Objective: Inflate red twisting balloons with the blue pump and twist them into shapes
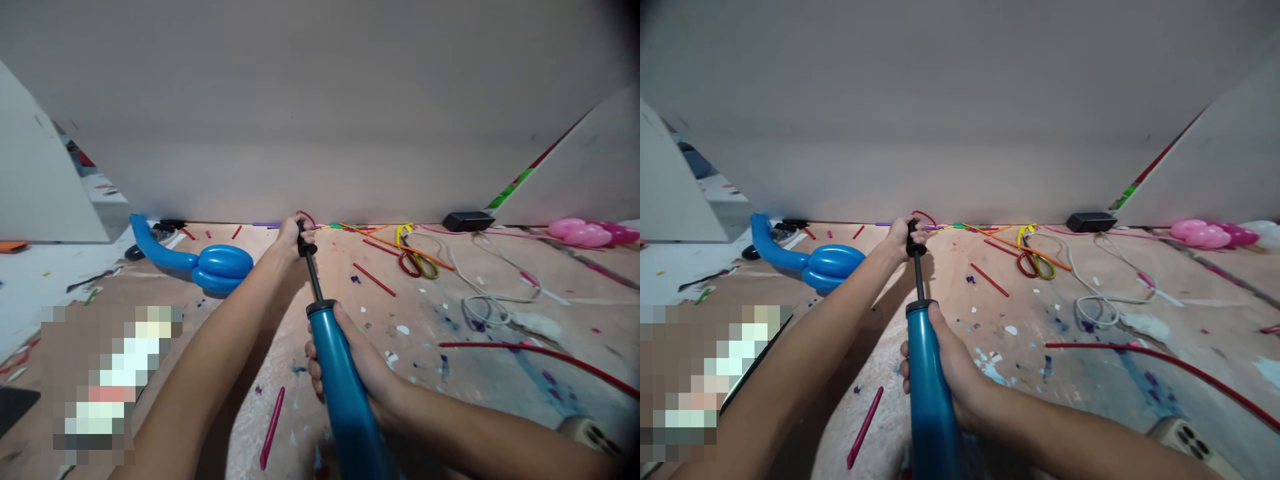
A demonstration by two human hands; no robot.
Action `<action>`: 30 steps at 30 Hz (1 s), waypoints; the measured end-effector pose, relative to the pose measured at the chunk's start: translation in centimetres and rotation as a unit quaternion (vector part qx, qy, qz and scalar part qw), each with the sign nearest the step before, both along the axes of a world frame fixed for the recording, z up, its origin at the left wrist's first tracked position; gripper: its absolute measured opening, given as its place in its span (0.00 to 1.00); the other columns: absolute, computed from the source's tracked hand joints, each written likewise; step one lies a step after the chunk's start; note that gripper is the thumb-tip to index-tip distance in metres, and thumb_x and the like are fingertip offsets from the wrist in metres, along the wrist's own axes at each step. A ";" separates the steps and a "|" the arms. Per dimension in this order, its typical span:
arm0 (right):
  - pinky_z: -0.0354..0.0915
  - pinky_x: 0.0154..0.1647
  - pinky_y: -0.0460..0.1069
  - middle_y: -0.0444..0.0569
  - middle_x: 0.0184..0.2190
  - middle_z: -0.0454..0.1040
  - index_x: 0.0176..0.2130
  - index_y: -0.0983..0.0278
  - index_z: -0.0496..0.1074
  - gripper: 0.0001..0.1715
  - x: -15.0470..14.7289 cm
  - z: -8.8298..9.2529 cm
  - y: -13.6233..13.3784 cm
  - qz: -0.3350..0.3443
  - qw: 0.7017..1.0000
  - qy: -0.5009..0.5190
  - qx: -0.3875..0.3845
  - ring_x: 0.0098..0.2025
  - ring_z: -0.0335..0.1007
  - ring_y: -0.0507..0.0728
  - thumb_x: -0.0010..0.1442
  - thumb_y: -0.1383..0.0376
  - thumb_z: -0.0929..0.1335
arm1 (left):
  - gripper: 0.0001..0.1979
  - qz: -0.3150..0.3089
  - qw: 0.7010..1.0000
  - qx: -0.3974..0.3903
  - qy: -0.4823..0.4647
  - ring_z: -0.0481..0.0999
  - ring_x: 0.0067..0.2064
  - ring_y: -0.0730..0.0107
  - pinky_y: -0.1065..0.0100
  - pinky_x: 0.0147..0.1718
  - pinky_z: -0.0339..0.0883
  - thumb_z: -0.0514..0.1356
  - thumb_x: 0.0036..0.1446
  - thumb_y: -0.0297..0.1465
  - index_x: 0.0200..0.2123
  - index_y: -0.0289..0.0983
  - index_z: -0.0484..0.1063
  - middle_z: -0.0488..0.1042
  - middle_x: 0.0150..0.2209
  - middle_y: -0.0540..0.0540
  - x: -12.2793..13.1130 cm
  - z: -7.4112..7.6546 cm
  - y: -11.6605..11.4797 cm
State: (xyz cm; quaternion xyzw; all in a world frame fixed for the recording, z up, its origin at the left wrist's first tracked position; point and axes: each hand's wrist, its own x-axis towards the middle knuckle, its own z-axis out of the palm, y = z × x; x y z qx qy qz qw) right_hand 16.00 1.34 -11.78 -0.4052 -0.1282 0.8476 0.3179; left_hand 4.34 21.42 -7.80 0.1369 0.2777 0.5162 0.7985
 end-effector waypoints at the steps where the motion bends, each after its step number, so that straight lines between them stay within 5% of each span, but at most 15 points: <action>1: 0.64 0.21 0.44 0.45 0.23 0.70 0.33 0.66 0.68 0.34 -0.1 -0.1 -0.3 0.009 1.000 -0.004 0.000 0.20 0.67 0.50 0.58 0.37 0.59 | 0.10 0.002 1.000 0.006 0.007 0.52 0.11 0.83 0.79 0.09 0.45 0.47 0.59 0.25 0.25 0.37 0.56 0.55 0.15 0.57 -0.3 0.1 0.3; 6: 0.62 0.16 0.44 0.48 0.18 0.68 0.27 0.67 0.66 0.40 -0.9 0.8 -1.3 0.068 0.996 -0.064 -0.008 0.16 0.66 0.51 0.62 0.38 0.50 | 0.11 -0.011 1.000 0.000 0.024 0.52 0.11 0.84 0.81 0.09 0.46 0.46 0.61 0.27 0.24 0.37 0.55 0.54 0.15 0.57 -0.9 0.1 -0.1; 12: 0.64 0.15 0.45 0.44 0.18 0.68 0.29 0.64 0.63 0.33 -1.0 2.3 -0.7 0.044 0.994 -0.097 0.015 0.15 0.65 0.51 0.63 0.40 0.54 | 0.12 -0.047 0.998 -0.018 0.032 0.52 0.11 0.84 0.81 0.09 0.46 0.46 0.61 0.28 0.24 0.38 0.54 0.52 0.15 0.57 -0.2 -0.5 -1.7; 18: 0.64 0.16 0.46 0.48 0.17 0.69 0.30 0.65 0.64 0.35 -0.1 1.9 1.6 0.094 0.988 -0.111 0.056 0.16 0.67 0.53 0.62 0.39 0.53 | 0.13 -0.040 0.998 -0.018 0.034 0.52 0.11 0.84 0.81 0.09 0.47 0.47 0.63 0.32 0.24 0.38 0.53 0.51 0.15 0.58 0.0 0.0 -2.8; 24: 0.65 0.18 0.46 0.47 0.17 0.69 0.30 0.66 0.65 0.34 1.2 2.3 4.6 0.074 0.988 -0.101 0.092 0.17 0.66 0.52 0.62 0.39 0.54 | 0.12 -0.010 0.999 0.009 0.050 0.53 0.11 0.82 0.79 0.10 0.48 0.49 0.62 0.35 0.27 0.38 0.56 0.53 0.17 0.58 2.9 -0.6 -5.8; 30: 0.64 0.19 0.44 0.47 0.19 0.69 0.29 0.67 0.66 0.40 0.3 4.1 2.9 0.038 0.990 -0.065 0.118 0.17 0.66 0.50 0.62 0.39 0.50 | 0.12 0.029 0.996 0.058 0.064 0.50 0.10 0.82 0.78 0.09 0.44 0.46 0.63 0.32 0.26 0.38 0.55 0.53 0.16 0.58 1.9 4.3 -3.2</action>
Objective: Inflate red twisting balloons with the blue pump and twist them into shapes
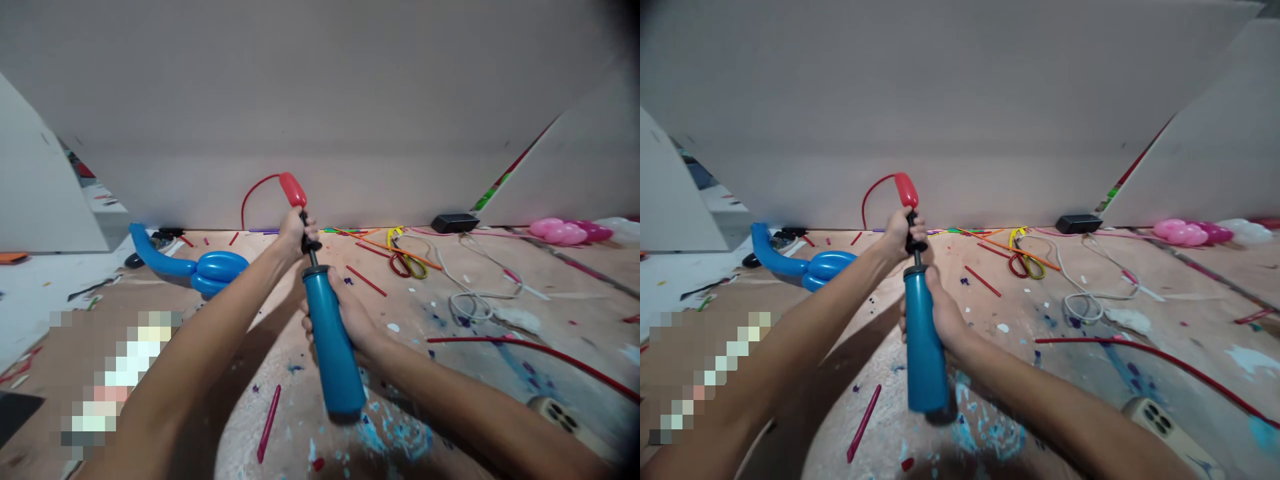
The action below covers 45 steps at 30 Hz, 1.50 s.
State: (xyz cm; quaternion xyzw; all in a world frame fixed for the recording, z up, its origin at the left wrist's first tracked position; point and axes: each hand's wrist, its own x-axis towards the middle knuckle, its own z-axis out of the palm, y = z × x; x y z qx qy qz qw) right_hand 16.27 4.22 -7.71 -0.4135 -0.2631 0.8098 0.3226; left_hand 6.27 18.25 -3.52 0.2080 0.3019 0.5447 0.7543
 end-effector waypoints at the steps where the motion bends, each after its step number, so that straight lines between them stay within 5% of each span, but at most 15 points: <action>1: 0.64 0.19 0.45 0.47 0.19 0.69 0.28 0.67 0.66 0.40 -0.4 0.1 -0.8 0.004 1.000 0.001 0.006 0.17 0.66 0.50 0.62 0.39 0.49 | 0.12 0.008 1.000 0.010 -0.001 0.50 0.10 0.83 0.78 0.09 0.43 0.46 0.62 0.31 0.25 0.38 0.55 0.53 0.16 0.58 -0.7 1.0 0.7; 4: 0.63 0.18 0.44 0.48 0.17 0.69 0.28 0.66 0.65 0.39 -1.2 -0.5 -3.0 0.029 0.999 -0.020 0.027 0.16 0.66 0.51 0.62 0.39 0.50 | 0.11 0.023 0.999 0.042 -0.007 0.50 0.11 0.84 0.80 0.10 0.43 0.47 0.61 0.30 0.25 0.37 0.55 0.53 0.16 0.57 -2.9 2.9 1.9; 8: 0.63 0.18 0.45 0.49 0.16 0.70 0.31 0.67 0.67 0.36 -1.4 -1.9 -3.4 0.061 0.993 -0.050 0.085 0.16 0.66 0.52 0.61 0.39 0.55 | 0.11 0.013 0.998 0.058 -0.006 0.51 0.12 0.84 0.80 0.10 0.46 0.46 0.63 0.30 0.27 0.37 0.57 0.56 0.18 0.56 -4.2 1.8 0.3; 13: 0.64 0.20 0.45 0.47 0.17 0.70 0.31 0.67 0.68 0.37 -0.3 -1.0 -0.5 0.050 0.994 -0.032 0.089 0.17 0.67 0.51 0.62 0.39 0.54 | 0.11 -0.013 0.998 0.054 -0.004 0.55 0.13 0.82 0.79 0.12 0.51 0.47 0.64 0.34 0.30 0.38 0.59 0.58 0.19 0.56 -2.1 -0.1 -3.4; 17: 0.63 0.20 0.45 0.48 0.18 0.70 0.28 0.67 0.68 0.39 0.2 0.8 0.3 0.027 0.995 -0.017 0.100 0.18 0.66 0.51 0.61 0.38 0.53 | 0.10 -0.030 0.996 0.080 0.007 0.55 0.12 0.80 0.77 0.12 0.53 0.48 0.64 0.37 0.31 0.39 0.59 0.56 0.18 0.57 0.0 1.4 -4.8; 23: 0.61 0.20 0.45 0.47 0.18 0.69 0.28 0.66 0.66 0.43 -0.8 0.1 -3.1 0.030 0.994 -0.004 0.105 0.18 0.64 0.50 0.51 0.30 0.55 | 0.13 0.009 0.994 0.105 0.015 0.50 0.10 0.82 0.77 0.10 0.44 0.43 0.65 0.33 0.27 0.38 0.56 0.52 0.15 0.58 -1.5 4.0 -2.5; 27: 0.62 0.20 0.45 0.46 0.17 0.70 0.30 0.65 0.65 0.43 -1.1 -1.6 -4.2 0.045 0.992 -0.048 0.108 0.17 0.65 0.51 0.46 0.28 0.59 | 0.12 0.016 0.995 0.100 0.005 0.51 0.11 0.83 0.77 0.10 0.46 0.44 0.65 0.31 0.28 0.38 0.57 0.58 0.18 0.56 -3.4 3.2 -1.3; 31: 0.61 0.20 0.45 0.46 0.17 0.70 0.31 0.65 0.65 0.40 -0.9 -2.3 -3.3 0.055 0.987 -0.074 0.131 0.17 0.64 0.51 0.51 0.31 0.59 | 0.12 0.002 0.995 0.097 -0.017 0.52 0.11 0.82 0.78 0.11 0.48 0.45 0.65 0.32 0.29 0.38 0.58 0.57 0.18 0.56 -3.8 2.7 -1.8; 39: 0.65 0.23 0.46 0.48 0.19 0.70 0.29 0.67 0.68 0.38 0.5 0.8 -0.2 0.034 0.993 -0.033 0.106 0.19 0.67 0.51 0.59 0.37 0.55 | 0.13 -0.019 0.992 0.104 -0.070 0.49 0.11 0.82 0.78 0.11 0.45 0.45 0.66 0.34 0.28 0.38 0.57 0.51 0.16 0.57 -0.7 2.3 -3.2; 45: 0.63 0.20 0.44 0.48 0.18 0.69 0.27 0.67 0.67 0.41 -0.6 1.2 -2.2 -0.005 0.998 0.007 0.059 0.18 0.65 0.50 0.62 0.38 0.50 | 0.13 -0.016 0.994 0.099 -0.032 0.50 0.11 0.83 0.78 0.11 0.44 0.46 0.64 0.31 0.26 0.37 0.57 0.52 0.16 0.57 -0.4 2.3 -1.5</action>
